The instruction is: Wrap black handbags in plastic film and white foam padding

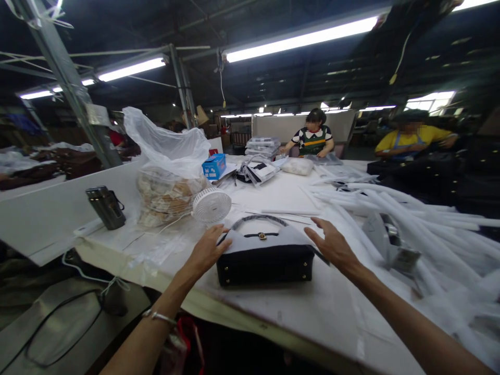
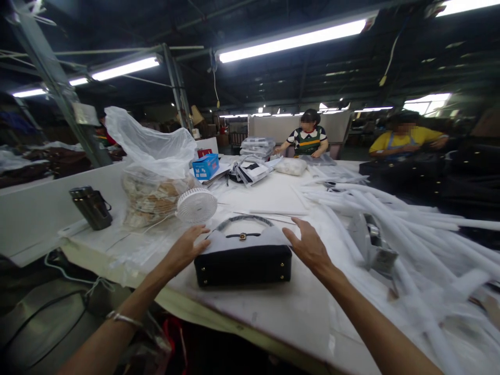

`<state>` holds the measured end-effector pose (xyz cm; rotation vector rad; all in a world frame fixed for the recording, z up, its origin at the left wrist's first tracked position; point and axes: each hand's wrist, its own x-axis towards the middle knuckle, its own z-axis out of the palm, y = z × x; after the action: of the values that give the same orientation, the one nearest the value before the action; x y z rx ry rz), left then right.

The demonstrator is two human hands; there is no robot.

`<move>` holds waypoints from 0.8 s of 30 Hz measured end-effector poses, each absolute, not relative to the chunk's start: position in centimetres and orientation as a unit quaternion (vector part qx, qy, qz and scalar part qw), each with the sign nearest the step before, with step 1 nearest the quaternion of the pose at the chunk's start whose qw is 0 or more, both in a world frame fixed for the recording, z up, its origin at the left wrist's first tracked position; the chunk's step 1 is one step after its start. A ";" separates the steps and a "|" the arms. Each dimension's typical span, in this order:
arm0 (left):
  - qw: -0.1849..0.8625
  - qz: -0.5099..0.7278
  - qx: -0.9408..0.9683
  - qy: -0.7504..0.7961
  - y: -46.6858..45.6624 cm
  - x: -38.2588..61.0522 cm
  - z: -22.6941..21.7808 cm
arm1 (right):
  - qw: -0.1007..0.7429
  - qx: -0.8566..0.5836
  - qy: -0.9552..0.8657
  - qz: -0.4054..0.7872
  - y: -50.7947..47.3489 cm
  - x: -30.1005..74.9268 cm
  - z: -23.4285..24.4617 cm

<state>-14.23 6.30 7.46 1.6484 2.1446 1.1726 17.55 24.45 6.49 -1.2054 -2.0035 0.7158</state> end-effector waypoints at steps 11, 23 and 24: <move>-0.068 0.109 0.771 0.623 7.0 -7.5 7.1 | 0.164 -0.073 -0.983 -0.029 20.6 12.6 7.5; -0.216 0.177 0.739 0.613 7.0 -6.8 1.3 | 0.189 -0.074 -0.979 -0.016 20.7 12.8 3.8; -0.235 0.184 0.738 0.605 7.0 -6.7 0.9 | 0.202 -0.071 -0.976 -0.027 20.6 12.8 3.5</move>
<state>-6.72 6.96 0.92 2.7449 2.2523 0.6836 12.78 20.59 3.48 -0.1982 -2.7268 -0.0756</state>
